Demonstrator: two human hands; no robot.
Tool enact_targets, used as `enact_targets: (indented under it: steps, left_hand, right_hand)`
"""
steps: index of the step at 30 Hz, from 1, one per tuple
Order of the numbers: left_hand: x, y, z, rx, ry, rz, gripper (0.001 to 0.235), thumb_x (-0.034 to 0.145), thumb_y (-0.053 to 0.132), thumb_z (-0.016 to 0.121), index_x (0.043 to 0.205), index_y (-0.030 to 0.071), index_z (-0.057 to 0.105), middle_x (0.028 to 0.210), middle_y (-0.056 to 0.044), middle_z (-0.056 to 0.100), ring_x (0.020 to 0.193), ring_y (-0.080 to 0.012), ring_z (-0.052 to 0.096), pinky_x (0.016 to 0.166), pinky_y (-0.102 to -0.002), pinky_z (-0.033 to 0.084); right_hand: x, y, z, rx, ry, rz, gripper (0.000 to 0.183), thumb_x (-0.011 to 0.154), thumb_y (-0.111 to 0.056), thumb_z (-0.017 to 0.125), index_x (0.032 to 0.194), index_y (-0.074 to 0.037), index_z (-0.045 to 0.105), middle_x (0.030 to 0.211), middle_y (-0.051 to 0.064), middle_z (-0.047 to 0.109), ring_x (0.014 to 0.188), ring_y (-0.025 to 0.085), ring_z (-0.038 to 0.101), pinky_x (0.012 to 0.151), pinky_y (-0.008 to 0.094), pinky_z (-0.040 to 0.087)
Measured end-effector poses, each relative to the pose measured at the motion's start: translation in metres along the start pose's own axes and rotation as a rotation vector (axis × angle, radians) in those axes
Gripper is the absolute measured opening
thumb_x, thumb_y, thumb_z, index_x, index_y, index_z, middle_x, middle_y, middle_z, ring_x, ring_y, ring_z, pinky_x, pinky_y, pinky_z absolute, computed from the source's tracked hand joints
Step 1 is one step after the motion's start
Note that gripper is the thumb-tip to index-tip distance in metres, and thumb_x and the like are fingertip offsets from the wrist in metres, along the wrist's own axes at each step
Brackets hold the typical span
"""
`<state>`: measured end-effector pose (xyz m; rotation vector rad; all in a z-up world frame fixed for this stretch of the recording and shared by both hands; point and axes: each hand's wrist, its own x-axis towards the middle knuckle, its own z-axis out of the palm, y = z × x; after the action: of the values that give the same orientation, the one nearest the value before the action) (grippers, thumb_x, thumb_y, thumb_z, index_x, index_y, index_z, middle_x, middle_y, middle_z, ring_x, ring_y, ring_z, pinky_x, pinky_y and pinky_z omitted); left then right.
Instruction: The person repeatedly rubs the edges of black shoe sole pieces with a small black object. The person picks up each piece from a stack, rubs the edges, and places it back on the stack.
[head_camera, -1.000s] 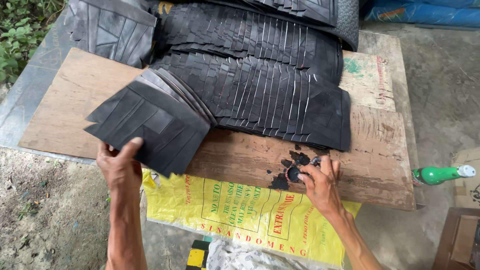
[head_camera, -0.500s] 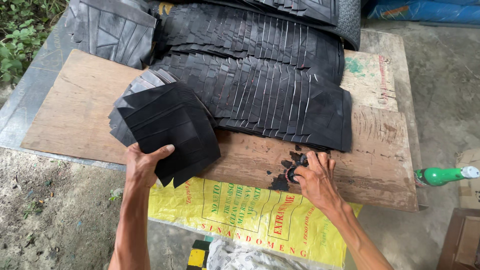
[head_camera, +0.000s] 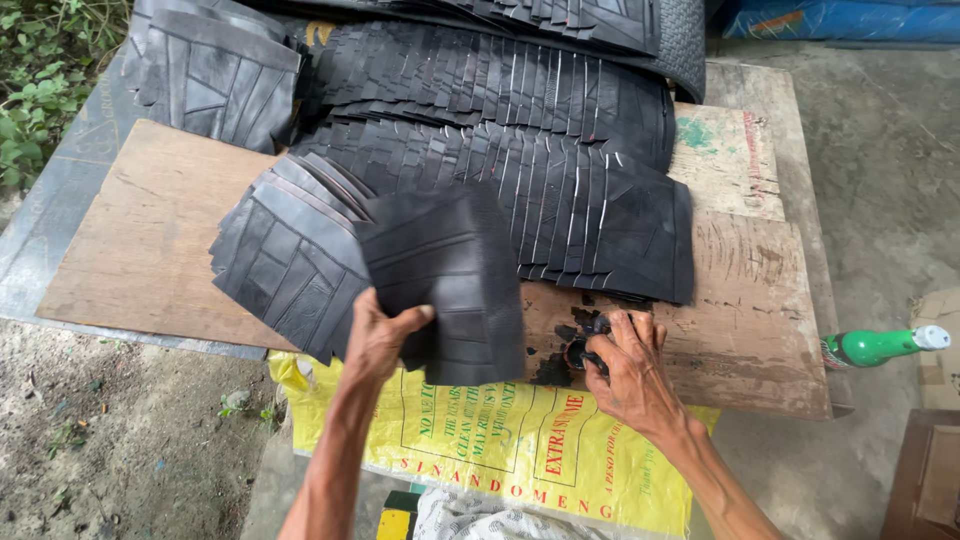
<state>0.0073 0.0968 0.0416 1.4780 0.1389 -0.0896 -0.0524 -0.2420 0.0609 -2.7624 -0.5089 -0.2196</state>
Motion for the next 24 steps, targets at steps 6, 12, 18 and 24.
enact_targets:
  steps: [6, 12, 18, 24]
  left_hand:
    - [0.02, -0.031, 0.054, -0.284, -0.16, -0.137, 0.022, 0.073, -0.006, 0.076, 0.093, -0.001, 0.071, 0.086, -0.008, 0.074, 0.07, -0.016, 0.069, 0.068, -0.034, 0.062]
    - [0.026, -0.043, 0.076, -0.524, -0.282, -0.197, 0.03, 0.07, -0.009, 0.076, 0.099, -0.001, 0.071, 0.093, -0.009, 0.076, 0.078, -0.0179, 0.073, 0.079, -0.037, 0.064]
    - [0.023, -0.042, 0.091, -0.645, -0.344, -0.324, 0.036, 0.067, -0.007, 0.077, 0.102, 0.001, 0.072, 0.095, -0.011, 0.076, 0.081, -0.0213, 0.074, 0.083, -0.045, 0.065]
    - [0.019, -0.04, 0.095, -0.661, -0.37, -0.345, 0.039, 0.065, -0.004, 0.078, 0.103, 0.002, 0.072, 0.096, -0.012, 0.077, 0.083, -0.0229, 0.075, 0.084, -0.048, 0.064]
  right_hand:
    - [-0.003, 0.0, -0.011, 0.073, 0.163, 0.059, 0.017, 0.069, -0.011, 0.08, 0.086, -0.009, 0.079, 0.118, 0.017, 0.056, 0.106, 0.032, 0.044, 0.091, 0.049, 0.033]
    - [-0.017, 0.004, -0.02, 0.726, 0.264, 0.316, 0.016, 0.083, -0.015, 0.081, 0.094, -0.004, 0.076, 0.104, 0.006, 0.054, 0.097, 0.018, 0.049, 0.089, 0.034, 0.042]
    - [-0.014, 0.003, -0.013, 1.603, 0.177, 0.458, 0.018, 0.092, -0.01, 0.075, 0.105, 0.001, 0.071, 0.1, 0.002, 0.06, 0.087, 0.009, 0.053, 0.083, 0.026, 0.045]
    - [-0.006, 0.0, -0.011, 1.591, 0.183, 0.446, 0.014, 0.091, -0.01, 0.074, 0.1, -0.001, 0.072, 0.101, -0.001, 0.059, 0.09, 0.009, 0.055, 0.084, 0.026, 0.046]
